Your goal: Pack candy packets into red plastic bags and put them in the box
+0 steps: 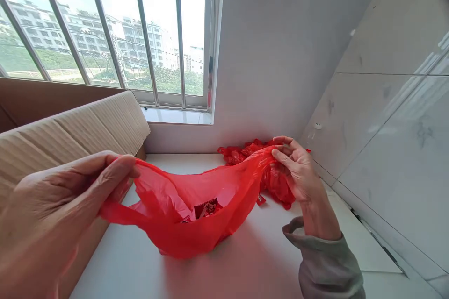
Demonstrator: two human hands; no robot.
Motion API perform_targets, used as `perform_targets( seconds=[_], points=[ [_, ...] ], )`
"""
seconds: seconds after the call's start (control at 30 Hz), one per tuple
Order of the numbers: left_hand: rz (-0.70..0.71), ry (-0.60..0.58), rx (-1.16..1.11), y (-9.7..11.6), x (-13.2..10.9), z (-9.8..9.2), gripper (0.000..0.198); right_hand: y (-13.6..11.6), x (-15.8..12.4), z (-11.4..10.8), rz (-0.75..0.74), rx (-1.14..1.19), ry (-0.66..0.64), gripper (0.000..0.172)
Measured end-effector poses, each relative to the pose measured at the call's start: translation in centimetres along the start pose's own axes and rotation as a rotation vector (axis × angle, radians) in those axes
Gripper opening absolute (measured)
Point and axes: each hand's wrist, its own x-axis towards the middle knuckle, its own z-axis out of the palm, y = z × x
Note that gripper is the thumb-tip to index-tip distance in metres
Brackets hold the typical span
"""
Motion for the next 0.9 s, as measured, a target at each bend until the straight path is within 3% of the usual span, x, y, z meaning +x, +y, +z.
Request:
perform_targets(
  seconds=[0.1,0.17,0.27,0.4,0.47,0.57,0.63,0.73,0.83,0.9],
  points=[
    [-0.036,0.235,-0.182,1.4,0.4,1.3,0.026,0.0,0.4,2.2,-0.168,0.119,0.112,0.030],
    [-0.011,0.281,-0.227,1.9,0.3,1.9,0.039,0.1,0.5,3.0,-0.295,0.127,0.153,0.022],
    [0.055,0.205,-0.156,2.0,-0.1,2.5,0.041,0.2,0.5,3.0,-0.408,-0.085,0.123,0.013],
    [-0.014,0.050,-0.005,2.0,-0.7,2.7,0.038,-0.5,-0.2,1.7,-0.315,-0.691,-0.086,0.011],
    [0.024,0.046,0.049,2.0,-0.8,2.4,0.044,-1.3,-0.7,1.2,-0.321,-0.848,-0.076,0.014],
    [0.186,0.038,0.114,1.3,-0.5,1.2,0.062,-2.3,-1.4,0.6,-0.363,-0.841,0.009,0.019],
    [0.295,-0.093,0.213,0.1,0.0,0.2,0.091,-2.5,-1.4,0.1,-0.351,-0.779,0.013,0.022],
    [0.330,-0.447,0.433,-2.5,1.3,-0.7,0.130,-2.2,-0.9,-0.6,-0.318,-0.714,-0.009,0.023],
    [0.363,-0.657,0.597,-4.6,2.7,-0.7,0.110,-1.7,-0.1,-1.2,-0.285,-0.618,-0.053,0.022],
    [0.319,-0.752,0.559,-5.0,3.2,-0.2,0.101,-1.5,0.2,-1.4,-0.262,-0.533,-0.085,0.021]
  ],
)
